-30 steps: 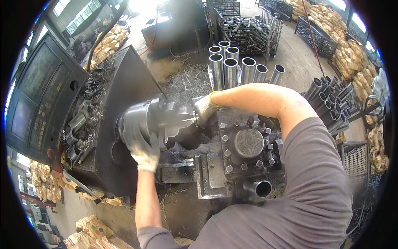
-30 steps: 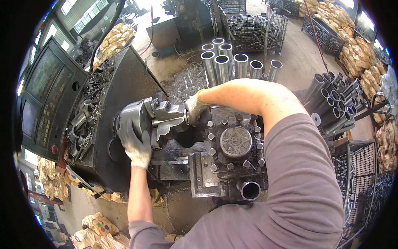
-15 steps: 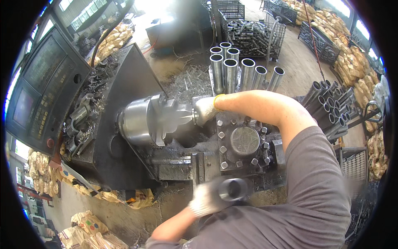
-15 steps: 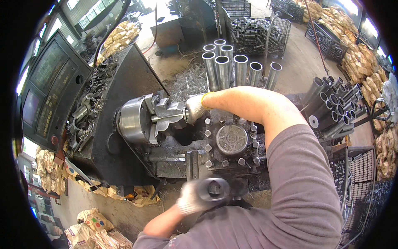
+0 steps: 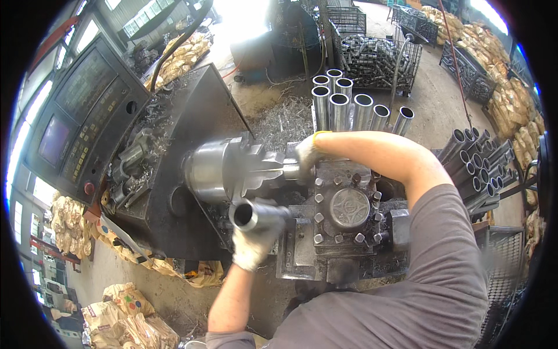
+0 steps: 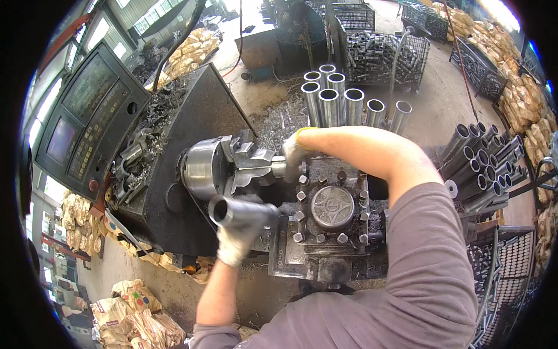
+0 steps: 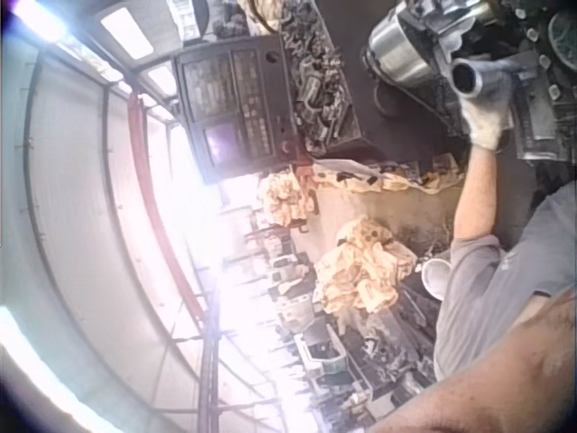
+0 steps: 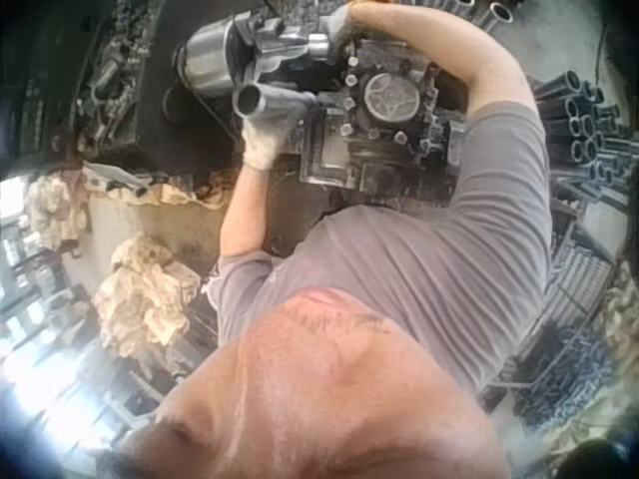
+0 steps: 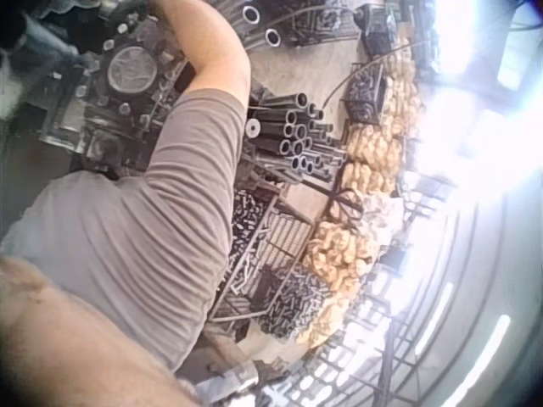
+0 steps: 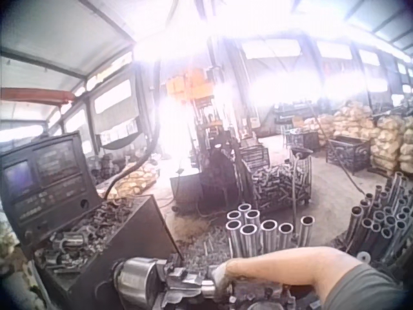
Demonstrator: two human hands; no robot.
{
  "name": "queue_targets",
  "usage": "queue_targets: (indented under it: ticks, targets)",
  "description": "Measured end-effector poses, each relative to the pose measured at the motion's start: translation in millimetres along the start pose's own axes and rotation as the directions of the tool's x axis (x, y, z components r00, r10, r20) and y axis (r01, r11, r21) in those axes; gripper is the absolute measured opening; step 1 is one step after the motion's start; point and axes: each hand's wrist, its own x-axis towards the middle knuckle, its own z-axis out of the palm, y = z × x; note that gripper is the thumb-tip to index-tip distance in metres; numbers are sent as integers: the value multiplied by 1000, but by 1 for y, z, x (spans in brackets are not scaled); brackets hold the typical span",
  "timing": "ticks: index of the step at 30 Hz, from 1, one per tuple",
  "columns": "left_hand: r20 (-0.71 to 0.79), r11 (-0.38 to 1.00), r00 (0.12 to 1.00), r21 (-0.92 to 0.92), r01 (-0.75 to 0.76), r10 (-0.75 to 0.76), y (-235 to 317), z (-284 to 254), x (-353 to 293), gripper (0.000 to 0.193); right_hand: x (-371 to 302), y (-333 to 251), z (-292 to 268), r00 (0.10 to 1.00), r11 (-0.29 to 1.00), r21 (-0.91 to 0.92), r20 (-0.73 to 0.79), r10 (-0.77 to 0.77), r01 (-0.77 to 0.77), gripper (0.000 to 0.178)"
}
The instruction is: The person operates a metal turning machine, repeatedly loading cylindrical metal parts into the chuck, starting the machine, and removing the finished parts. The person places the processed parts into a nearby wire basket.
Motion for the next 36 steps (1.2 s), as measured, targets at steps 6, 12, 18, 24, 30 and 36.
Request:
queue_targets:
  ticks: [6,12,18,24,30,36]
  targets:
    - [287,952,928,259,162,-236,-62,62,-56,60,-1,35,23,938,978,-191,-317,-143,85,61]
    - [310,970,950,240,-34,-44,-88,65,-65,43,-143,111,68,545,996,-65,-838,-23,-57,67]
    - [447,948,852,277,157,-272,-82,51,-63,46,-197,83,103,-22,981,162,-986,165,111,68]
    - [167,987,975,-83,-135,148,-34,-31,-99,58,-274,-92,175,88,979,-42,-994,-61,198,66]
    - [520,549,850,-736,396,85,-47,-39,-135,94,-166,-173,297,816,484,712,-578,-7,509,67]
    - [492,221,677,-695,684,-548,-120,-1,-139,54,-89,-176,370,926,446,895,-196,324,33,64]
